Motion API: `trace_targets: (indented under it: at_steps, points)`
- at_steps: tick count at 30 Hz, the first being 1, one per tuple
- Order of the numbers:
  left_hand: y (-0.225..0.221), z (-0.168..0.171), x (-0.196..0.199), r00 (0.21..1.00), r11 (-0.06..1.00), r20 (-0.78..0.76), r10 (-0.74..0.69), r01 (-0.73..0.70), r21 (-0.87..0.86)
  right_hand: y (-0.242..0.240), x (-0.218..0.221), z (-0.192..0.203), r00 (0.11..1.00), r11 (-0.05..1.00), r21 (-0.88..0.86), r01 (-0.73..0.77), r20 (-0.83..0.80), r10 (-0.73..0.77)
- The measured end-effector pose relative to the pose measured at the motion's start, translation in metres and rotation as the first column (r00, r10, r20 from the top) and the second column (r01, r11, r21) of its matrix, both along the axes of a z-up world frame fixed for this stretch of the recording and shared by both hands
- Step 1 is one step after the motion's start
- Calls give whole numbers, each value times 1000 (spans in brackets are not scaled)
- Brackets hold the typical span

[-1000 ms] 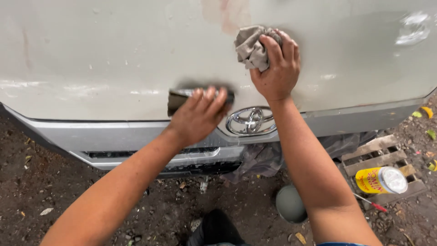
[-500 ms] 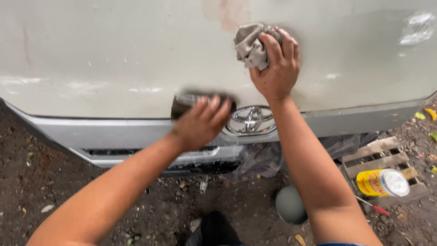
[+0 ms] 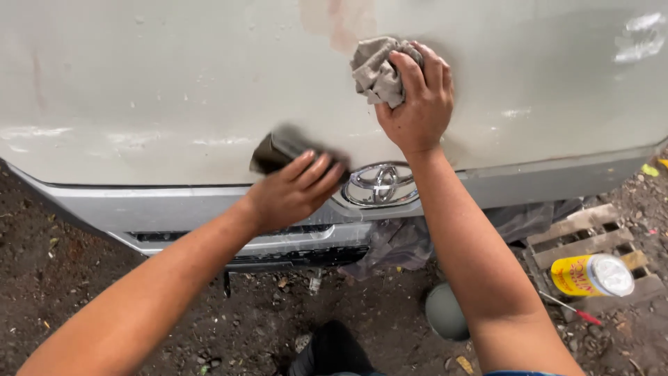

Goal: Sanding and wiping the hood of a white car during body work preparation.

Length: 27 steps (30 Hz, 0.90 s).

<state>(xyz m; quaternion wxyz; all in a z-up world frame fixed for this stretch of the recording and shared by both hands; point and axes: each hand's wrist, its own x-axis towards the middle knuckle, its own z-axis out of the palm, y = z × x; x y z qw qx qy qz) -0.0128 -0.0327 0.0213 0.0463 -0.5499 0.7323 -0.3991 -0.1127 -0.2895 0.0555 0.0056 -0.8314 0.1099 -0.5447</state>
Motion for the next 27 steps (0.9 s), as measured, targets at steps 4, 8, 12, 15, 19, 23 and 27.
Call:
trace_targets:
  at_steps: [4,8,12,15,19,23,27]
  points:
    - [-26,42,-9,989,982,-79,125,-134,-130,-1,0,6,1000,1000,-5,-28,-5,28]
    - [-3,8,-10,990,986,-10,139,-140,-86,-1,0,2,1000,1000,-1,-25,3,25]
    - [6,-5,2,998,998,5,-58,58,-37,-5,3,2,1000,1000,0,-15,0,15]
    - [7,-5,-3,998,998,-33,-49,48,-32,-2,3,-2,1000,1000,0,-14,-11,14]
    - [-13,10,6,961,984,-240,137,-160,-78,-5,3,-2,1000,1000,21,-4,3,4]
    - [-13,19,1,923,961,-343,175,-236,-146,-4,7,-2,999,999,-6,-38,20,38]
    - [-23,2,-18,919,970,-382,99,-174,-168,-9,4,-8,1000,999,-35,-8,21,9]
